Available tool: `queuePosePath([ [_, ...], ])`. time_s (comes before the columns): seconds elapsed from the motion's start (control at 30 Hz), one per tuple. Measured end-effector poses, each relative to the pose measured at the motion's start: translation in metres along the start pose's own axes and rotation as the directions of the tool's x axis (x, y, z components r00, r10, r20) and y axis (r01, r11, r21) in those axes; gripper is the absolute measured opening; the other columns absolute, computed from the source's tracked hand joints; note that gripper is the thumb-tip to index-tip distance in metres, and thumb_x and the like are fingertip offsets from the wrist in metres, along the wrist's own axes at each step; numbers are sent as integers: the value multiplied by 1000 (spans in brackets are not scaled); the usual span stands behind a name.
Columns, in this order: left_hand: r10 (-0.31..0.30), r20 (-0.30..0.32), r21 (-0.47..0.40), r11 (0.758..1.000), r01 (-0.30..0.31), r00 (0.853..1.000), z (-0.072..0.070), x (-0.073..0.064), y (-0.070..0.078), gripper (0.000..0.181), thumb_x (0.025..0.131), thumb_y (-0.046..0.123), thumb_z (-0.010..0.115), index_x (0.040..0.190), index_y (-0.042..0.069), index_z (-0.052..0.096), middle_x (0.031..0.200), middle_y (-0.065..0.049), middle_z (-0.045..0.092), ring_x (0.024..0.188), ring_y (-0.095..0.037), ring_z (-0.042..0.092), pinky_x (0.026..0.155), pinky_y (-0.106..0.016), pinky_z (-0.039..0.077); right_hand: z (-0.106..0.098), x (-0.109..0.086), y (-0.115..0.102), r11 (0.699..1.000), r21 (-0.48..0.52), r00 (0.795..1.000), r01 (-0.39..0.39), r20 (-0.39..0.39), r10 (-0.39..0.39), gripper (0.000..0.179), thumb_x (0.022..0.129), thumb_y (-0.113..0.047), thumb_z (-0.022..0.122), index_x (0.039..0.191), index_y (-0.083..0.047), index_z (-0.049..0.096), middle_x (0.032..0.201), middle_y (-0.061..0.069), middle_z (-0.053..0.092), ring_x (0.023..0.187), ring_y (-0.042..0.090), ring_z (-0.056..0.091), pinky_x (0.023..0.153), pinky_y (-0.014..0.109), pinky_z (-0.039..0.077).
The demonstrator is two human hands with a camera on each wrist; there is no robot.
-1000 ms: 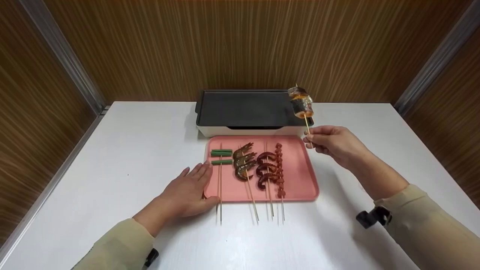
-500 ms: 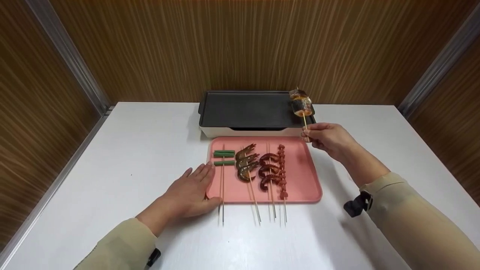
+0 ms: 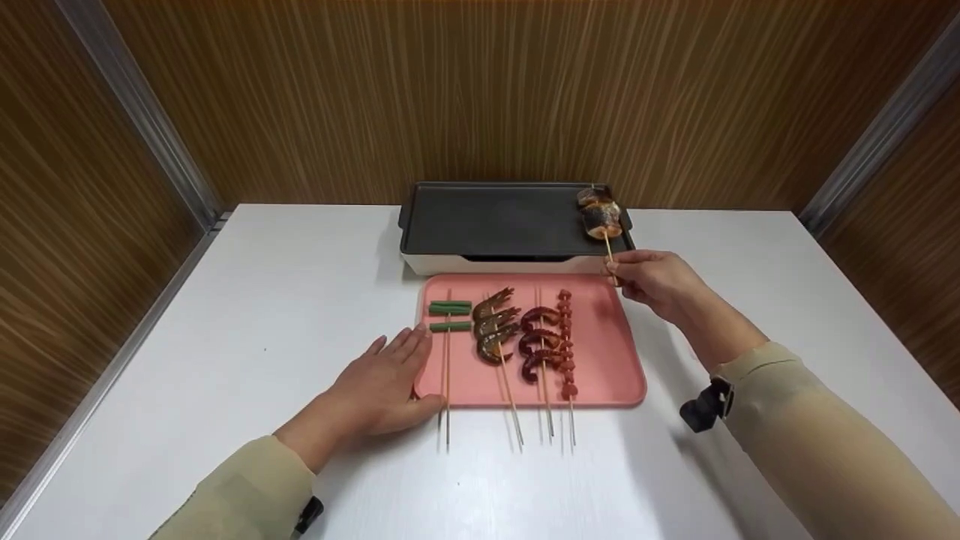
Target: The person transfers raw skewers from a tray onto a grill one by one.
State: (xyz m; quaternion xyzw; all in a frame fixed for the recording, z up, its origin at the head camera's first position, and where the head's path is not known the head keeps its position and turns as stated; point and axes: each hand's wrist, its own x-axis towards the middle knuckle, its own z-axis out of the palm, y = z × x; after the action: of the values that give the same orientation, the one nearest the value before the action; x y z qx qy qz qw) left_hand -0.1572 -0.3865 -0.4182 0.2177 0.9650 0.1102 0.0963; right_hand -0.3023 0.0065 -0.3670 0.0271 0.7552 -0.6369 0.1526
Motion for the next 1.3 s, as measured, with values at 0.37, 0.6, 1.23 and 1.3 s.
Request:
queuePosePath([
  [0.37,-3,11,3,1000,3,1000,-1,3,0,92,103,58,48,166,-4,23,175,-18,16,161,-36,16,129,-56,16,-4,-1,4,997,-18,997,-71,-21,71,37,110,-13,58,141,7,55,88,-4,68,79,8,56,71,21,49],
  [0.6,6,6,-7,1000,-6,1000,-2,2,-2,93,103,59,49,166,-5,23,175,-19,17,161,-36,17,129,-56,16,-5,-10,6,994,-3,994,-106,4,106,34,109,-21,63,132,4,58,93,-3,71,89,10,64,77,22,52],
  [1.23,17,-9,-3,1000,-17,1000,-4,1,-4,93,103,58,50,165,-6,24,174,-21,17,161,-39,18,129,-58,18,-4,-101,28,991,7,981,-135,138,133,44,107,-21,67,138,8,55,106,5,73,95,15,69,83,26,57],
  [1.3,18,-11,-5,1000,-18,1000,-3,1,-4,93,103,58,50,165,-6,24,174,-21,17,161,-39,18,129,-58,18,-2,-109,32,990,5,980,-142,144,140,44,106,-19,67,138,8,56,109,8,73,95,16,69,83,27,58],
])
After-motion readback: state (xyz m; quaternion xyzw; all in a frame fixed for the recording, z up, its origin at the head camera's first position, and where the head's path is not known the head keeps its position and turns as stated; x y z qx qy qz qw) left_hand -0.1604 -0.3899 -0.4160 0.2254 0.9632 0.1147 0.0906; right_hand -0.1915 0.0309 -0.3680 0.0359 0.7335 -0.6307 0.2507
